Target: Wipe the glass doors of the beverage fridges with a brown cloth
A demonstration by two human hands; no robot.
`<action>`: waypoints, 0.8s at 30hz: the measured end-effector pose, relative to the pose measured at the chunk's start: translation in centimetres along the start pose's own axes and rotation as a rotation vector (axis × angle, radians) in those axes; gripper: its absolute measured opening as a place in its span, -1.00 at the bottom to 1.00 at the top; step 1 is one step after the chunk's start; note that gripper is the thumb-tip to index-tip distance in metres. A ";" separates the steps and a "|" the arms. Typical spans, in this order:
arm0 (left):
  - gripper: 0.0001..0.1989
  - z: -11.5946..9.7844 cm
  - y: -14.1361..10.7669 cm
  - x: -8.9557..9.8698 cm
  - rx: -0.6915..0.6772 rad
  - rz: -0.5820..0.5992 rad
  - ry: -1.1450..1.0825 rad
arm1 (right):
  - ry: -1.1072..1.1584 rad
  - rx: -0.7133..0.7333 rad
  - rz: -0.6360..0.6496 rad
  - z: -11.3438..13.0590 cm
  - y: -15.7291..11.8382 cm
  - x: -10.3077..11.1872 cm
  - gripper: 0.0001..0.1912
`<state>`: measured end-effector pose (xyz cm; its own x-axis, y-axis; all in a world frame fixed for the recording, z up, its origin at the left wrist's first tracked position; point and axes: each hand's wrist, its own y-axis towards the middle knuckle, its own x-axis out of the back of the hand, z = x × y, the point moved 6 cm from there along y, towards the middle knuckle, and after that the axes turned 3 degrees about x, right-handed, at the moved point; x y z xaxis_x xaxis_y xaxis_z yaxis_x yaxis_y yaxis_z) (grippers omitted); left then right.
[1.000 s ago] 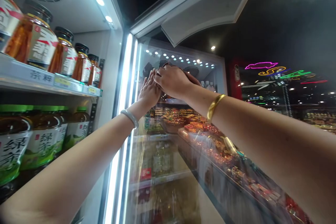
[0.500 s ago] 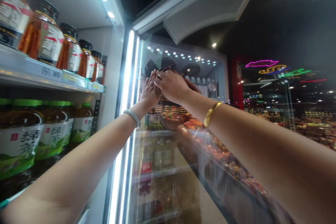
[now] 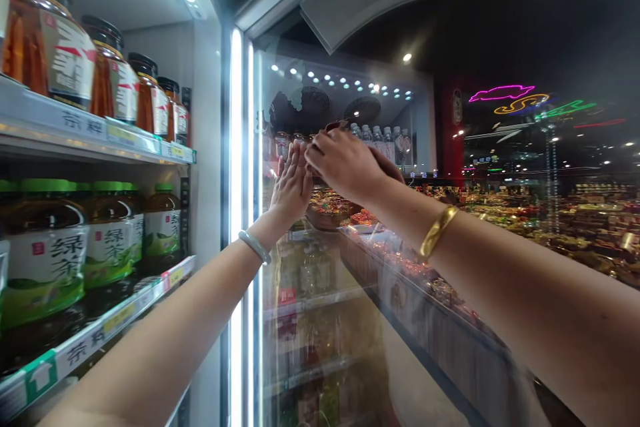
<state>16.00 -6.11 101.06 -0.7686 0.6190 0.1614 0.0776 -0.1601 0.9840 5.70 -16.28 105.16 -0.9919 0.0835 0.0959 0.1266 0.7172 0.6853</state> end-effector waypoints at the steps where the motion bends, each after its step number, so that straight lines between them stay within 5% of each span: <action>1: -0.37 -0.2 -0.5 -0.1 -0.008 -0.002 -0.009 | -0.003 -0.054 -0.025 -0.8 -0.1 0.3 -0.61; 5: -0.37 -0.6 -1.4 -0.3 0.014 -0.025 -0.046 | 0.013 -0.218 -0.076 -1.5 1.2 0.4 -0.60; 10: -0.40 -0.6 -2.1 -0.6 0.057 -0.004 -0.045 | 0.060 -0.015 0.000 2.9 0.0 -0.9 -0.66; 13: -0.40 -0.9 -2.8 -0.4 0.022 -0.017 -0.053 | 0.046 0.099 0.036 2.7 -1.8 -0.5 -0.68; 17: -0.38 -1.1 -3.1 -0.6 0.028 -0.034 -0.024 | -0.012 -0.007 0.000 0.3 -0.6 0.2 -0.64; 20: -0.38 -0.9 -2.9 -1.0 0.072 -0.034 -0.016 | -0.007 -0.106 -0.008 0.9 0.6 -0.1 -0.65; 24: -0.37 -1.0 -3.2 -1.1 0.069 -0.060 -0.034 | 0.047 0.090 0.065 3.6 -1.7 -0.4 -0.69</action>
<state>15.92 -7.06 97.63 -0.7514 0.6517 0.1033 0.0768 -0.0691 0.9946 5.82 -15.01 101.33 -0.9797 0.1010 0.1731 0.1871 0.7708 0.6090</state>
